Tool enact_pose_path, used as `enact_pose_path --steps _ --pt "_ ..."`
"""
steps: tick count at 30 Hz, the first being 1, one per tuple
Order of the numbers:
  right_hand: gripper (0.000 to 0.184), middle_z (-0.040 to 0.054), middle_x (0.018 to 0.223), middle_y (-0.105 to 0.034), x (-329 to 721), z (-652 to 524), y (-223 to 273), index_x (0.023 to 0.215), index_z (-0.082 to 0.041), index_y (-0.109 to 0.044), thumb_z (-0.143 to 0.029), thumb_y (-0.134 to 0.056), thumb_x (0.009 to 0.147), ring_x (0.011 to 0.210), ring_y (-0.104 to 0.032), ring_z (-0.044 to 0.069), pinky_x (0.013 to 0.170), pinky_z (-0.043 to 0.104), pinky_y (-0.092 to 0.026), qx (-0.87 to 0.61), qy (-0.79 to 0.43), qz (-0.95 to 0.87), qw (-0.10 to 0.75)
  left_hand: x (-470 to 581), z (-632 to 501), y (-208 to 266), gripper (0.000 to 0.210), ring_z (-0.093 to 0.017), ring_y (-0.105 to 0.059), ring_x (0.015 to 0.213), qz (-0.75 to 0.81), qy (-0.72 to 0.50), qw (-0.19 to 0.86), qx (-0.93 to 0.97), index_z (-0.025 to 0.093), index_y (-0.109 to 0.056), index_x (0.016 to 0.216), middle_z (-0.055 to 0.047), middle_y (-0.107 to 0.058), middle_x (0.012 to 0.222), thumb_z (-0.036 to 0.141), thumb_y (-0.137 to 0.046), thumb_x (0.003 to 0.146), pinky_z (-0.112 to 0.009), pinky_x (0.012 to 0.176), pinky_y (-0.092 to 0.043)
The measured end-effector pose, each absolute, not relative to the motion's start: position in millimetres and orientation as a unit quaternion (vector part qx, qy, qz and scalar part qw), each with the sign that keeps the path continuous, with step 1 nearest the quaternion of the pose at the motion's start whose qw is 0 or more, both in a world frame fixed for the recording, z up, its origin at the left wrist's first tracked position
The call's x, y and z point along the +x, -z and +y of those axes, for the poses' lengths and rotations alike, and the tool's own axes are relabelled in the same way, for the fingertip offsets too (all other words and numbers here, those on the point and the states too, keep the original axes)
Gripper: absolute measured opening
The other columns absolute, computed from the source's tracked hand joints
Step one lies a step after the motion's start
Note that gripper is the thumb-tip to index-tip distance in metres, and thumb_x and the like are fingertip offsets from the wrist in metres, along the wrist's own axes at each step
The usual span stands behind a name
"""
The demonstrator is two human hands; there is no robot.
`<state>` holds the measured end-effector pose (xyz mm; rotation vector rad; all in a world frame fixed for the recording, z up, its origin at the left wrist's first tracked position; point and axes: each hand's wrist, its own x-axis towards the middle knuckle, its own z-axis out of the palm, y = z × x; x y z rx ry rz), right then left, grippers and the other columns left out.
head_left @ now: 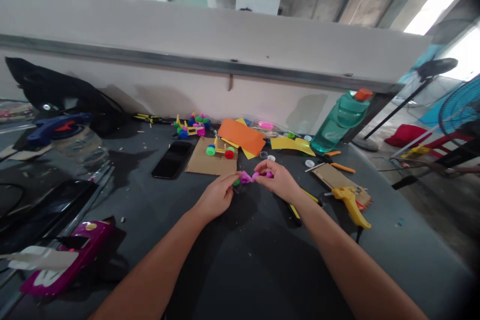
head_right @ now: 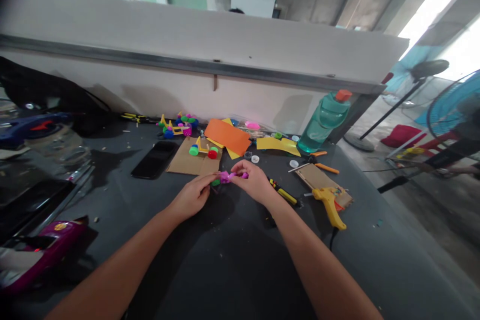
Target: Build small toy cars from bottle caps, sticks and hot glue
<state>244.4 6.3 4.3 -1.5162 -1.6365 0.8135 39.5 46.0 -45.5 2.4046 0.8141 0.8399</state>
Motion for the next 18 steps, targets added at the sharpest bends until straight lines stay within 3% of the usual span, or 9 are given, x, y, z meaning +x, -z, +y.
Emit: enact_pose_path --steps 3,9,13,18 --pt "0.009 -0.003 0.07 -0.065 243 6 0 0.081 -0.021 -0.062 -0.027 -0.061 0.075 0.06 -0.054 0.01 0.058 0.021 -0.041 -0.591 -0.265 -0.686 0.33 41 47 49 0.042 -0.019 -0.052 0.113 0.325 -0.313 0.228 0.863 0.022 -0.053 0.121 -0.005 -0.058 0.122 0.009 -0.04 0.083 -0.037 0.098 -0.042" --pt "0.012 0.0011 0.087 -0.067 234 3 20 0.093 -0.023 -0.061 -0.024 -0.054 0.085 0.081 -0.06 0.013 0.07 0.023 -0.042 -0.553 -0.093 -0.78 0.277 49 44 52 0.042 -0.018 -0.054 0.108 0.324 -0.334 0.236 0.853 0.023 -0.052 0.119 -0.005 -0.06 0.117 0.006 -0.044 0.081 -0.035 0.094 -0.044" --pt "0.014 0.004 0.082 -0.062 231 4 28 0.086 -0.021 -0.062 -0.026 -0.049 0.088 0.082 -0.056 0.016 0.065 0.024 -0.037 -0.56 0.071 -0.802 0.193 53 41 51 0.045 -0.017 -0.056 0.106 0.31 -0.339 0.249 0.853 0.022 -0.051 0.118 -0.005 -0.06 0.116 0.002 -0.042 0.079 -0.033 0.092 -0.045" --pt "0.018 0.0034 0.079 -0.06 227 6 30 0.081 -0.021 -0.061 -0.027 -0.047 0.089 0.08 -0.052 0.016 0.057 0.025 -0.031 -0.566 0.123 -0.801 0.148 55 41 52 0.046 -0.016 -0.055 0.106 0.306 -0.348 0.251 0.85 0.022 -0.05 0.119 -0.005 -0.059 0.117 0.0 -0.04 0.079 -0.033 0.093 -0.045"
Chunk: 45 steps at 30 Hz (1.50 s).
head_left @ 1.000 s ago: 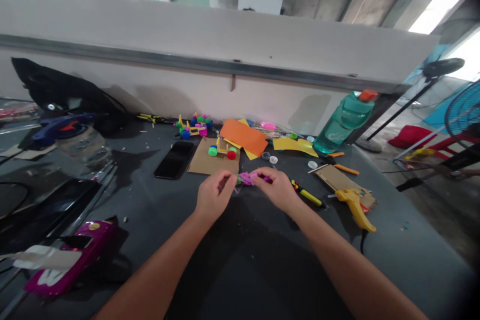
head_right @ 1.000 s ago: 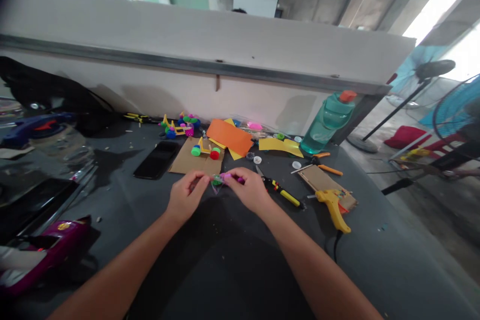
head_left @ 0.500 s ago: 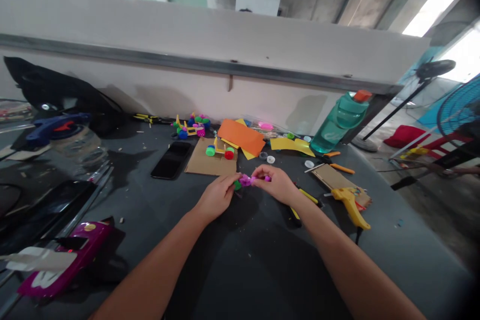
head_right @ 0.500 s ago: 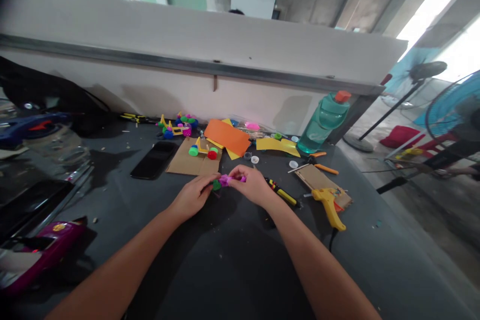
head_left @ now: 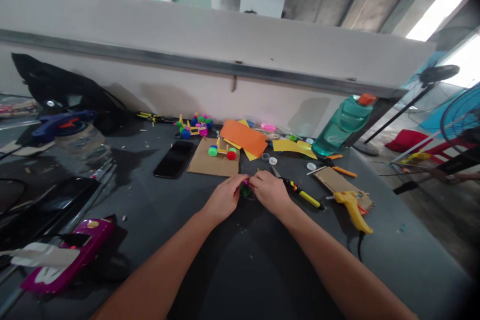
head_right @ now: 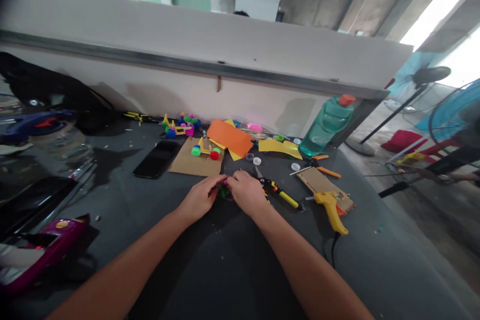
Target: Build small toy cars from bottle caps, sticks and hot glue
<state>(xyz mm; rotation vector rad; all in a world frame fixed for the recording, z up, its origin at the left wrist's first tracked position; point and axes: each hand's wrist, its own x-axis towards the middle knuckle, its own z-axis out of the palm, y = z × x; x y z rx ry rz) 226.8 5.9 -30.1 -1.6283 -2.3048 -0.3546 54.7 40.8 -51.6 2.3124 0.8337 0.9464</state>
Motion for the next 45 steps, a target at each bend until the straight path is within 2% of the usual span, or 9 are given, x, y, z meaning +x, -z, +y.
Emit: enact_pose_path --steps 5,17,21,24,27,29,33,38,45 --pt "0.015 0.0041 0.083 -0.06 226 6 30 0.083 -0.022 -0.063 -0.022 -0.048 0.088 0.08 -0.052 0.016 0.055 0.024 -0.03 -0.576 0.094 -0.799 0.144 54 42 53 0.049 -0.016 -0.055 0.107 0.306 -0.339 0.247 0.855 0.022 -0.05 0.119 -0.005 -0.059 0.117 -0.001 -0.039 0.077 -0.034 0.094 -0.045" --pt "0.013 0.0045 0.082 -0.059 229 10 34 0.09 -0.02 -0.059 -0.017 -0.049 0.082 0.08 -0.055 0.018 0.072 0.028 -0.043 -0.577 -0.024 -0.764 0.288 48 45 51 0.057 -0.017 -0.045 0.121 0.255 -0.316 0.169 0.898 0.021 -0.046 0.128 -0.007 -0.051 0.131 -0.003 -0.034 0.078 -0.04 0.102 -0.039" --pt "0.018 0.0007 0.074 -0.056 231 11 25 0.084 -0.019 -0.051 -0.009 -0.044 0.071 0.067 -0.055 0.014 0.063 0.027 -0.046 -0.615 -0.151 -0.662 0.401 42 49 49 0.054 -0.019 -0.036 0.129 0.246 -0.329 0.145 0.9 0.02 -0.061 0.109 -0.007 -0.048 0.135 -0.008 -0.034 0.071 -0.044 0.103 -0.037" --pt "0.015 -0.0023 0.069 -0.055 229 7 12 0.085 -0.02 -0.047 -0.011 -0.039 0.075 0.052 -0.054 0.011 0.051 0.024 -0.047 -0.596 -0.302 -0.599 0.441 42 41 40 0.044 -0.022 -0.037 0.127 0.279 -0.365 0.158 0.874 0.02 -0.066 0.094 -0.008 -0.051 0.131 -0.005 -0.036 0.074 -0.044 0.102 -0.037" --pt "0.016 0.0035 0.088 -0.064 220 -3 0 0.099 -0.02 -0.048 -0.02 -0.043 0.084 0.073 -0.064 0.014 0.065 0.028 -0.052 -0.549 -0.32 -0.617 0.464 48 26 28 0.028 -0.02 -0.059 0.1 0.356 -0.425 0.264 0.789 0.02 -0.063 0.102 -0.008 -0.064 0.108 0.013 -0.043 0.084 -0.039 0.09 -0.047" --pt "0.025 0.0061 0.104 -0.064 213 -10 -4 0.11 -0.022 -0.049 -0.022 -0.047 0.086 0.095 -0.062 0.017 0.081 0.033 -0.05 -0.527 -0.253 -0.682 0.44 53 18 21 0.026 -0.017 -0.063 0.07 0.396 -0.425 0.414 0.7 0.017 -0.062 0.101 -0.006 -0.067 0.085 0.03 -0.045 0.087 -0.033 0.068 -0.053" --pt "0.036 0.0068 0.12 -0.059 204 -17 0 0.122 -0.025 -0.05 -0.018 -0.046 0.087 0.115 -0.051 0.02 0.099 0.041 -0.039 -0.484 -0.111 -0.782 0.377 61 13 18 0.042 -0.016 -0.059 0.06 0.338 -0.375 0.67 0.545 0.011 -0.064 0.087 -0.005 -0.064 0.069 0.05 -0.047 0.083 -0.03 0.055 -0.052" --pt "0.039 0.007 0.118 -0.061 207 -14 0 0.123 -0.025 -0.051 -0.023 -0.053 0.085 0.117 -0.05 0.021 0.098 0.042 -0.04 -0.462 -0.102 -0.804 0.361 61 17 22 0.038 -0.012 -0.055 0.055 0.34 -0.397 0.685 0.507 0.012 -0.065 0.079 -0.001 -0.06 0.061 0.049 -0.059 0.076 -0.027 0.056 -0.05" --pt "0.019 0.0026 0.098 -0.069 211 -13 -3 0.098 -0.026 -0.064 -0.022 -0.06 0.08 0.106 -0.056 0.021 0.094 0.041 -0.04 -0.475 -0.079 -0.782 0.396 61 13 17 0.039 -0.015 -0.057 0.061 0.332 -0.383 0.711 0.487 0.01 -0.066 0.08 -0.004 -0.061 0.066 0.048 -0.063 0.073 -0.03 0.058 -0.052"
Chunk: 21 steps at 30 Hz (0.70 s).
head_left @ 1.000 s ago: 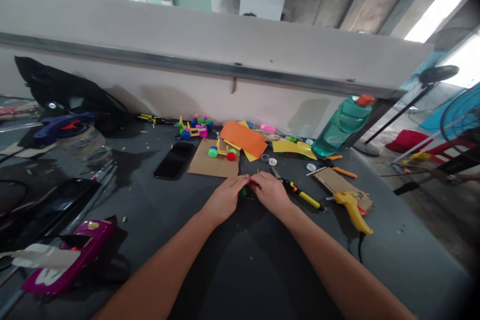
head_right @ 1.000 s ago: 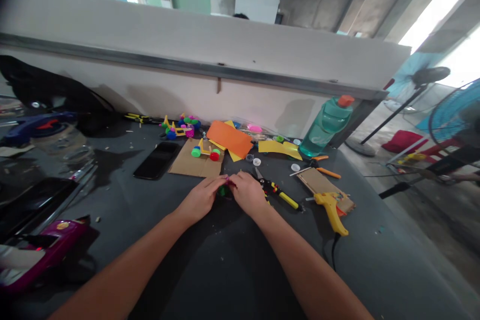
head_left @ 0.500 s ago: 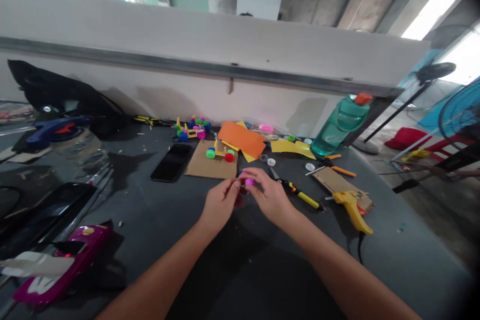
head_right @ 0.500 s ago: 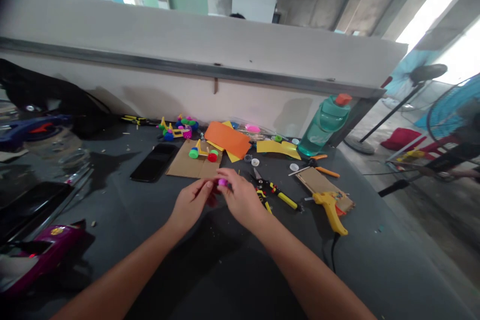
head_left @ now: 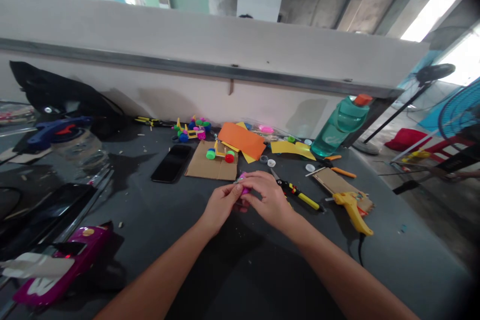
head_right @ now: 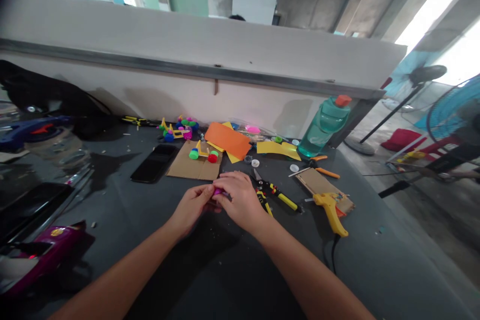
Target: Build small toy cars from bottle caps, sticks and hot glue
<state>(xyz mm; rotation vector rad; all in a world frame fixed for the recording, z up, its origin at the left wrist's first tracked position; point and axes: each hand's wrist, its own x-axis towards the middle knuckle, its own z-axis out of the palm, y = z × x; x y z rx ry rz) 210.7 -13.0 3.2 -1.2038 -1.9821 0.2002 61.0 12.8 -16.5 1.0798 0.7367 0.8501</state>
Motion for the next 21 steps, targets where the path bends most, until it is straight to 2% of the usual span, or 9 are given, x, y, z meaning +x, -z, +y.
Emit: enact_pose_path --steps 4,7,9,12,15,17,21 --pt "0.02 0.0037 0.102 -0.066 208.4 -15.2 -0.7 0.093 -0.024 -0.061 -0.019 -0.063 0.074 0.106 -0.054 0.022 0.094 0.042 -0.038 -0.482 -0.074 -0.778 0.396 61.2 12.3 16.2 0.036 -0.014 -0.056 0.063 0.317 -0.371 0.714 0.503 0.01 -0.066 0.079 -0.005 -0.062 0.073 0.044 -0.067 0.069 -0.028 0.059 -0.052" --pt "0.03 0.0053 0.107 -0.065 209.4 -15.2 -2.2 0.102 -0.024 -0.059 -0.022 -0.066 0.073 0.108 -0.053 0.022 0.094 0.041 -0.038 -0.479 -0.085 -0.787 0.379 60.3 13.9 17.9 0.034 -0.011 -0.053 0.055 0.315 -0.374 0.691 0.532 0.012 -0.063 0.068 -0.001 -0.059 0.061 0.046 -0.062 0.074 -0.025 0.055 -0.048" --pt "0.029 0.005 0.106 -0.066 211.0 -14.3 -2.7 0.104 -0.024 -0.059 -0.023 -0.065 0.075 0.107 -0.054 0.021 0.094 0.04 -0.038 -0.468 -0.083 -0.797 0.373 59.9 14.8 18.7 0.038 -0.011 -0.052 0.053 0.317 -0.373 0.674 0.553 0.013 -0.061 0.062 0.0 -0.057 0.055 0.048 -0.058 0.077 -0.024 0.054 -0.047" --pt "0.017 0.0027 0.097 -0.068 212.1 -13.1 -0.3 0.094 -0.026 -0.063 -0.02 -0.061 0.078 0.101 -0.057 0.02 0.093 0.039 -0.039 -0.465 -0.068 -0.793 0.387 59.8 14.6 18.5 0.038 -0.014 -0.056 0.058 0.323 -0.366 0.686 0.539 0.012 -0.064 0.07 -0.003 -0.061 0.062 0.05 -0.059 0.075 -0.027 0.057 -0.05" --pt "0.015 0.0022 0.095 -0.068 210.6 -13.9 2.0 0.09 -0.025 -0.063 -0.017 -0.059 0.078 0.1 -0.058 0.02 0.092 0.039 -0.04 -0.477 -0.061 -0.773 0.413 59.6 13.7 17.4 0.035 -0.015 -0.058 0.065 0.316 -0.367 0.724 0.492 0.012 -0.065 0.08 -0.004 -0.062 0.07 0.045 -0.066 0.07 -0.03 0.061 -0.052" --pt "0.015 0.003 0.098 -0.068 209.2 -15.1 1.3 0.09 -0.025 -0.062 -0.018 -0.06 0.078 0.102 -0.056 0.02 0.092 0.041 -0.04 -0.481 -0.064 -0.768 0.419 59.0 13.8 17.4 0.029 -0.014 -0.057 0.067 0.307 -0.37 0.738 0.474 0.013 -0.064 0.079 -0.003 -0.061 0.072 0.04 -0.069 0.069 -0.029 0.062 -0.052" --pt "0.033 0.0057 0.113 -0.062 209.6 -15.1 -2.7 0.106 -0.025 -0.058 -0.025 -0.066 0.074 0.109 -0.053 0.022 0.094 0.042 -0.041 -0.475 -0.109 -0.778 0.397 58.4 16.3 20.3 0.028 -0.01 -0.054 0.056 0.309 -0.39 0.729 0.47 0.013 -0.063 0.071 0.001 -0.059 0.063 0.041 -0.066 0.072 -0.026 0.059 -0.05"
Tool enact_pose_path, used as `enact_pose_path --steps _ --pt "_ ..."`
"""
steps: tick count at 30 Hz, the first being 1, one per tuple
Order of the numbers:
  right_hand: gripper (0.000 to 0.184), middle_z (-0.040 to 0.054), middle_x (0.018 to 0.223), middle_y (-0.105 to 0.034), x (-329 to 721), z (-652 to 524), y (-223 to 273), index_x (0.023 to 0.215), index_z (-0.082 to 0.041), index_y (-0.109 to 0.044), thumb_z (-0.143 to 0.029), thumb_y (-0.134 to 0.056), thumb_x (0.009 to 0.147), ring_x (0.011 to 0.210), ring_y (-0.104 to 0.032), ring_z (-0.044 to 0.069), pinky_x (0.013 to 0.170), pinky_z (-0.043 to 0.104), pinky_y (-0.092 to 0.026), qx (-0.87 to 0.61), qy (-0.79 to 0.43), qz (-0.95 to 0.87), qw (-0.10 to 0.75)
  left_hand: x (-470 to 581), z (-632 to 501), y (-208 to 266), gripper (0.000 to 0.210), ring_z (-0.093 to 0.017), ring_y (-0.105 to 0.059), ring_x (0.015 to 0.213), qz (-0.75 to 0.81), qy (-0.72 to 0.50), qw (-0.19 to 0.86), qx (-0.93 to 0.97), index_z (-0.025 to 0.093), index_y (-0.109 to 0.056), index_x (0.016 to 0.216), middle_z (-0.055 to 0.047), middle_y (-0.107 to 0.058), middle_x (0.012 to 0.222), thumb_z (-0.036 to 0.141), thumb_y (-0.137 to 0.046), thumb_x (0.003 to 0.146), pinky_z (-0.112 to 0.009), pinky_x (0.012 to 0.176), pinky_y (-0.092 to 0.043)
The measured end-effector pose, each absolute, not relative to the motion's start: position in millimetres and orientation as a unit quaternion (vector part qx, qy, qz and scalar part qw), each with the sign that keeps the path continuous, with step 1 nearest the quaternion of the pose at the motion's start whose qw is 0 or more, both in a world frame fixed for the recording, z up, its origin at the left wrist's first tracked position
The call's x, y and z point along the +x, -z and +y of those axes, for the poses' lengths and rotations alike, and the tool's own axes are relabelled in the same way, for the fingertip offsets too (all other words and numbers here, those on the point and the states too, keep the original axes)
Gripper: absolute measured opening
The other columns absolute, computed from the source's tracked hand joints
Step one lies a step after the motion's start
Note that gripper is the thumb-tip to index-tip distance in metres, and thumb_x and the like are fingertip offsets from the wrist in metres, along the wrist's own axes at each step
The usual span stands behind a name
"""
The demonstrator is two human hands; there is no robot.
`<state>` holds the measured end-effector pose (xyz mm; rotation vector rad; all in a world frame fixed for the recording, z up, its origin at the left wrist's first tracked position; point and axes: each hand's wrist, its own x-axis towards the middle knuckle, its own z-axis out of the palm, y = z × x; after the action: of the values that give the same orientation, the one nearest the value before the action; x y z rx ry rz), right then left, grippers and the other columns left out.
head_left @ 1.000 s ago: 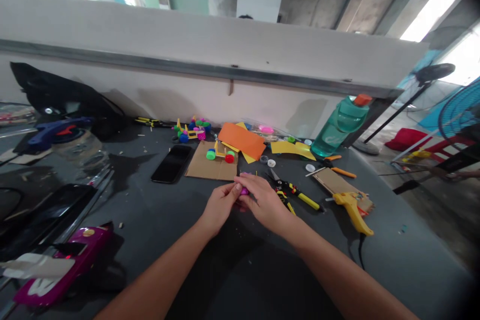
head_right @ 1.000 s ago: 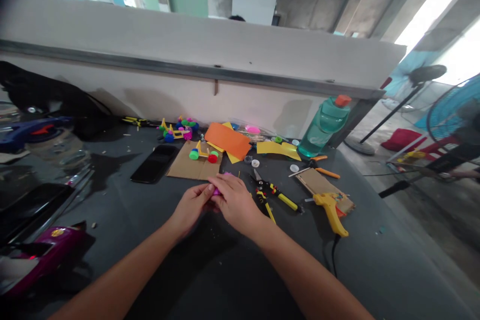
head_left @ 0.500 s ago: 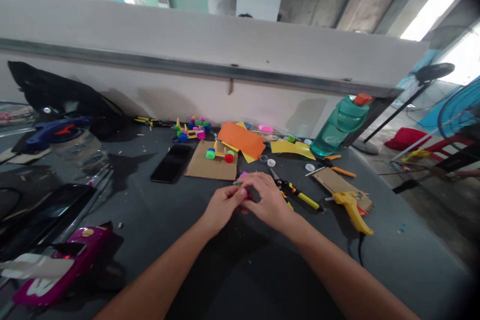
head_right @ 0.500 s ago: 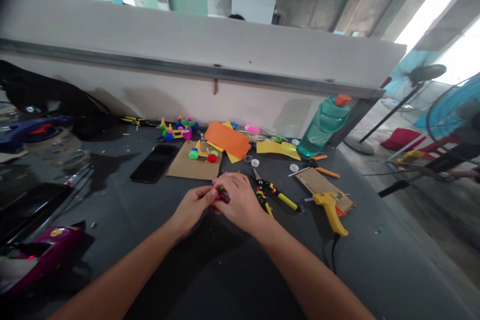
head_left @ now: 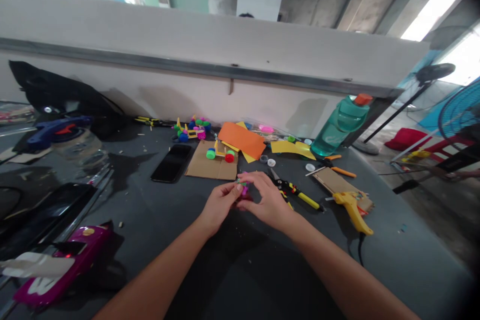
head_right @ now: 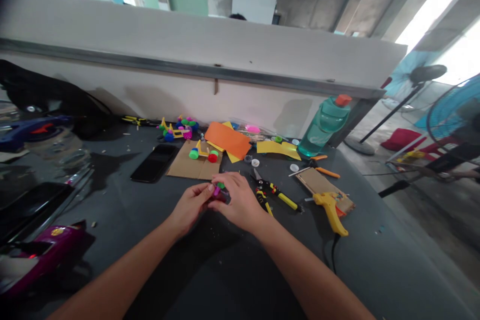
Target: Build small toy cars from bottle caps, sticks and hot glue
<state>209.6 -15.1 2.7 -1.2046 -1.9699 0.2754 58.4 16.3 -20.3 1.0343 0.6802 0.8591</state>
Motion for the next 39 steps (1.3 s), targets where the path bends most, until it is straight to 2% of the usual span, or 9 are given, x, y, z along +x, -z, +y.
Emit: enact_pose_path --steps 2,6,11,15,19,25,32,35,39 --pt "0.028 0.0052 0.113 -0.063 211.2 -13.0 -2.5 0.105 -0.025 -0.06 -0.025 -0.064 0.077 0.109 -0.053 0.021 0.093 0.041 -0.042 -0.461 -0.118 -0.78 0.405 58.9 17.0 21.2 0.032 -0.01 -0.054 0.055 0.32 -0.388 0.721 0.477 0.012 -0.064 0.073 0.0 -0.059 0.061 0.044 -0.063 0.074 -0.027 0.058 -0.05" --pt "0.01 0.0028 0.096 -0.069 212.0 -10.2 2.8 0.087 -0.025 -0.065 -0.02 -0.061 0.079 0.1 -0.058 0.02 0.091 0.041 -0.043 -0.46 -0.095 -0.768 0.436 60.1 15.6 19.5 0.035 -0.014 -0.058 0.062 0.33 -0.377 0.719 0.482 0.01 -0.067 0.079 -0.003 -0.062 0.066 0.045 -0.064 0.073 -0.029 0.06 -0.052" --pt "0.016 0.0025 0.099 -0.067 208.5 -14.4 3.8 0.087 -0.024 -0.061 -0.013 -0.061 0.075 0.103 -0.054 0.02 0.091 0.039 -0.043 -0.487 -0.101 -0.751 0.435 59.1 15.2 18.4 0.028 -0.012 -0.057 0.064 0.325 -0.372 0.723 0.482 0.011 -0.067 0.079 -0.003 -0.062 0.071 0.037 -0.07 0.069 -0.027 0.061 -0.052" --pt "0.033 0.0038 0.112 -0.062 212.1 -13.2 -0.2 0.106 -0.025 -0.059 -0.023 -0.067 0.073 0.109 -0.052 0.019 0.095 0.039 -0.041 -0.467 -0.159 -0.762 0.419 57.5 16.9 20.6 0.029 -0.011 -0.056 0.06 0.311 -0.381 0.72 0.49 0.012 -0.067 0.079 -0.003 -0.064 0.07 0.04 -0.066 0.073 -0.027 0.06 -0.051" --pt "0.019 0.0036 0.104 -0.067 216.3 -8.5 -2.6 0.097 -0.026 -0.065 -0.02 -0.061 0.08 0.104 -0.055 0.019 0.092 0.039 -0.043 -0.442 -0.165 -0.763 0.442 57.2 16.7 20.4 0.032 -0.015 -0.06 0.065 0.31 -0.375 0.723 0.49 0.011 -0.067 0.077 -0.004 -0.063 0.068 0.043 -0.063 0.074 -0.03 0.061 -0.052" --pt "0.019 0.0025 0.098 -0.065 211.4 -11.6 -1.6 0.083 -0.023 -0.061 -0.01 -0.067 0.07 0.097 -0.057 0.019 0.087 0.036 -0.045 -0.494 -0.152 -0.72 0.463 58.7 16.1 17.8 0.03 -0.014 -0.059 0.068 0.311 -0.384 0.722 0.483 0.014 -0.068 0.089 -0.003 -0.064 0.073 0.037 -0.069 0.07 -0.029 0.062 -0.052" --pt "0.028 0.0038 0.1 -0.065 213.3 -11.1 -0.4 0.098 -0.025 -0.062 -0.017 -0.067 0.072 0.099 -0.056 0.02 0.088 0.038 -0.045 -0.463 -0.144 -0.752 0.447 58.0 17.7 19.9 0.024 -0.011 -0.056 0.059 0.322 -0.391 0.695 0.511 0.013 -0.068 0.076 -0.001 -0.063 0.067 0.037 -0.067 0.072 -0.025 0.06 -0.05" --pt "0.02 0.0026 0.095 -0.068 214.2 -9.4 -1.0 0.092 -0.026 -0.065 -0.017 -0.067 0.074 0.098 -0.058 0.019 0.088 0.038 -0.045 -0.446 -0.136 -0.758 0.455 57.7 17.4 20.0 0.026 -0.011 -0.056 0.057 0.313 -0.387 0.695 0.519 0.012 -0.067 0.071 -0.001 -0.062 0.062 0.038 -0.065 0.074 -0.024 0.059 -0.049" --pt "0.016 0.0018 0.091 -0.069 212.8 -9.2 0.0 0.087 -0.025 -0.065 -0.015 -0.065 0.075 0.095 -0.058 0.019 0.086 0.038 -0.047 -0.453 -0.124 -0.747 0.471 57.6 16.9 21.3 0.025 -0.013 -0.059 0.063 0.309 -0.394 0.717 0.485 0.013 -0.069 0.079 -0.002 -0.063 0.068 0.037 -0.066 0.074 -0.028 0.061 -0.052"
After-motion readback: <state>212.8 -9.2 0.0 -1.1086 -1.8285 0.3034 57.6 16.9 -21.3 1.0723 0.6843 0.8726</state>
